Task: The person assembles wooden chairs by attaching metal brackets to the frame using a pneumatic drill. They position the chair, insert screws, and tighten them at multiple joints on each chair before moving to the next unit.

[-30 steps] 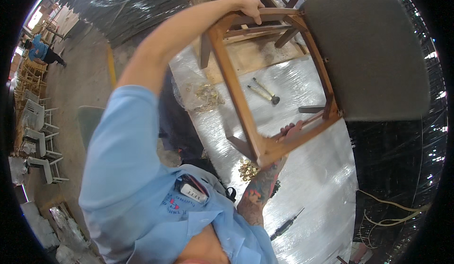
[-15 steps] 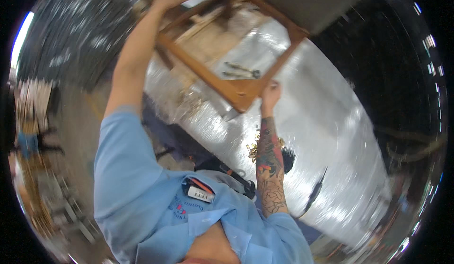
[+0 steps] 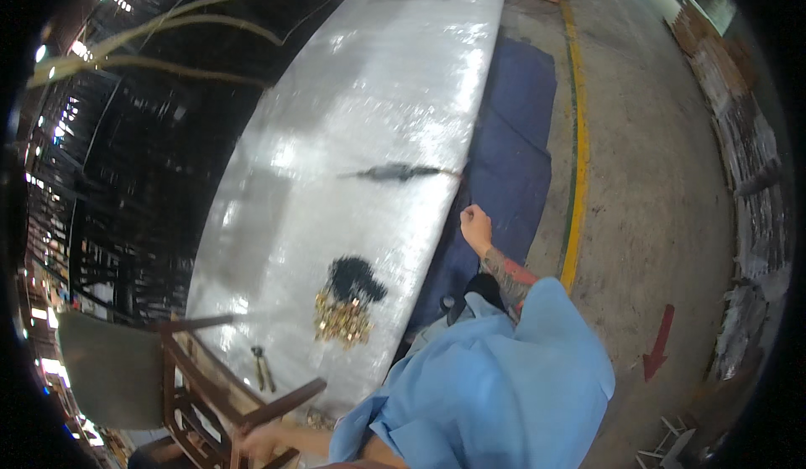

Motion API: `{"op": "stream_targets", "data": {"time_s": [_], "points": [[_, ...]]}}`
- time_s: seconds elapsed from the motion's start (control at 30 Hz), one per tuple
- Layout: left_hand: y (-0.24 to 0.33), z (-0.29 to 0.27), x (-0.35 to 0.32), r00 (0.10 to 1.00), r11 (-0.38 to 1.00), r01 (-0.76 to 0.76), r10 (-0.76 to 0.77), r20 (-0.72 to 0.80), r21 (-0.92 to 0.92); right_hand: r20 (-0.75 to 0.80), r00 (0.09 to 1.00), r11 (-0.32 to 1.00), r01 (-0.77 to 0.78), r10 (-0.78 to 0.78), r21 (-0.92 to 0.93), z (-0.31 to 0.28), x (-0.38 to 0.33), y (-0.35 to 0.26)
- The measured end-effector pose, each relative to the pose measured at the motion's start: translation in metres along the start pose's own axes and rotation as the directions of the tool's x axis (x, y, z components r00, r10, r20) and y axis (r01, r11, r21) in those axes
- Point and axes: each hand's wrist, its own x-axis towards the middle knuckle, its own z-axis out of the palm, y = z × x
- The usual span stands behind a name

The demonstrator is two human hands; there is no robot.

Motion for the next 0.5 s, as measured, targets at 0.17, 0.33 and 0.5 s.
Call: {"op": "stream_targets", "data": {"time_s": [0.17, 0.33, 0.5], "points": [[0.240, 0.003, -0.345, 0.253, 0.801, 0.475, 0.271, 0.929, -0.363, -0.010, 0.993, 0.959, -0.115, 0.122, 0.261, -0.053, 0.072, 0.051], [0.400, 0.012, -0.519, -0.502, 0.677, 0.280, 0.708, 0.497, -0.681, 0.129, 0.992, 0.957, -0.050, 0.013, 0.286, -0.131, 0.126, 0.075], [0.444, 0.092, -0.660, -0.733, 0.859, 0.152, 0.429, 0.527, -0.489, 0.100, 0.934, 0.864, -0.356, 0.344, 0.355, -0.227, 0.185, 0.130]]}}
